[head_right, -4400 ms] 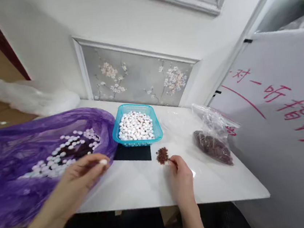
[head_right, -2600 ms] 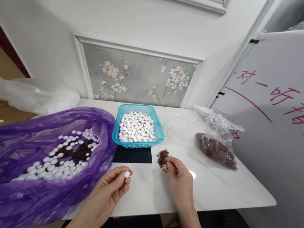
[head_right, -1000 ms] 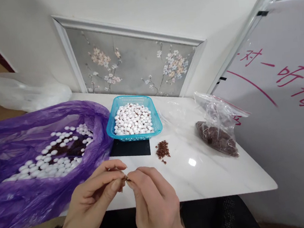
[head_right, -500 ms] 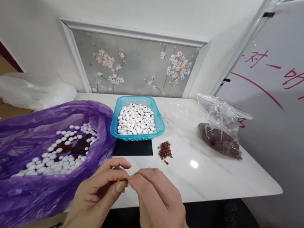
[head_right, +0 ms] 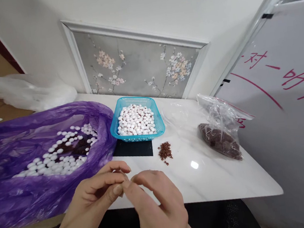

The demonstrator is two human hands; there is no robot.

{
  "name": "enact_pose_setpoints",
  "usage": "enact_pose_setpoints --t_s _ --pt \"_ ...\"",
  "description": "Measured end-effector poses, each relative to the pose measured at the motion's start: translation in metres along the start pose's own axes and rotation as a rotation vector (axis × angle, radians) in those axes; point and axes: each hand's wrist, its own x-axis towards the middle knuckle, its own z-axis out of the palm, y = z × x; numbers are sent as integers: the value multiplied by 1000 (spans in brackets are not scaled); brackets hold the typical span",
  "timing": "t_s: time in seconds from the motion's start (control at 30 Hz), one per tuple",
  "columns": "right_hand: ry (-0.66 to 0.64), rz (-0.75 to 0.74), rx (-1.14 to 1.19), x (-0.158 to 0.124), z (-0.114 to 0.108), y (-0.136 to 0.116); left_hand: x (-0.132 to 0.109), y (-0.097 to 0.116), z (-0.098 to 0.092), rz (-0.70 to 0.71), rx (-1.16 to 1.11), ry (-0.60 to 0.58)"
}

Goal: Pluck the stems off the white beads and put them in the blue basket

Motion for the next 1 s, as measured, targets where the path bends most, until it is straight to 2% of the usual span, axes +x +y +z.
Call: enact_pose_setpoints --t_s 0.13,0.23,0.33,0.43,0.53,0.63,0.77,0.87,0.93,1.0 --pt "-33 -108 -51 1 -2 3 0 -2 -2 -62 -54 -16" --pt "-86 -133 -119 0 -2 9 1 -4 -3 -42 -46 -16" --pt "-161 -158 -201 1 -1 15 2 -5 -4 37 72 17" --pt "-256 -105 -204 3 0 18 2 -7 -5 196 305 68" --pt "-347 82 -37 2 0 16 3 -12 -7 397 525 92" --pt "-399 403 251 0 2 11 3 -17 -9 571 659 74" --pt "-343 891 782 -2 9 9 4 -19 -12 766 737 44" --pt "-322 1152 1243 -3 11 9 3 -20 -12 810 727 -11" --pt "-331 1210 1317 -4 10 9 2 -20 -12 789 705 -32" --pt "-332 1083 1061 -5 7 7 2 -20 -12 694 652 -22"
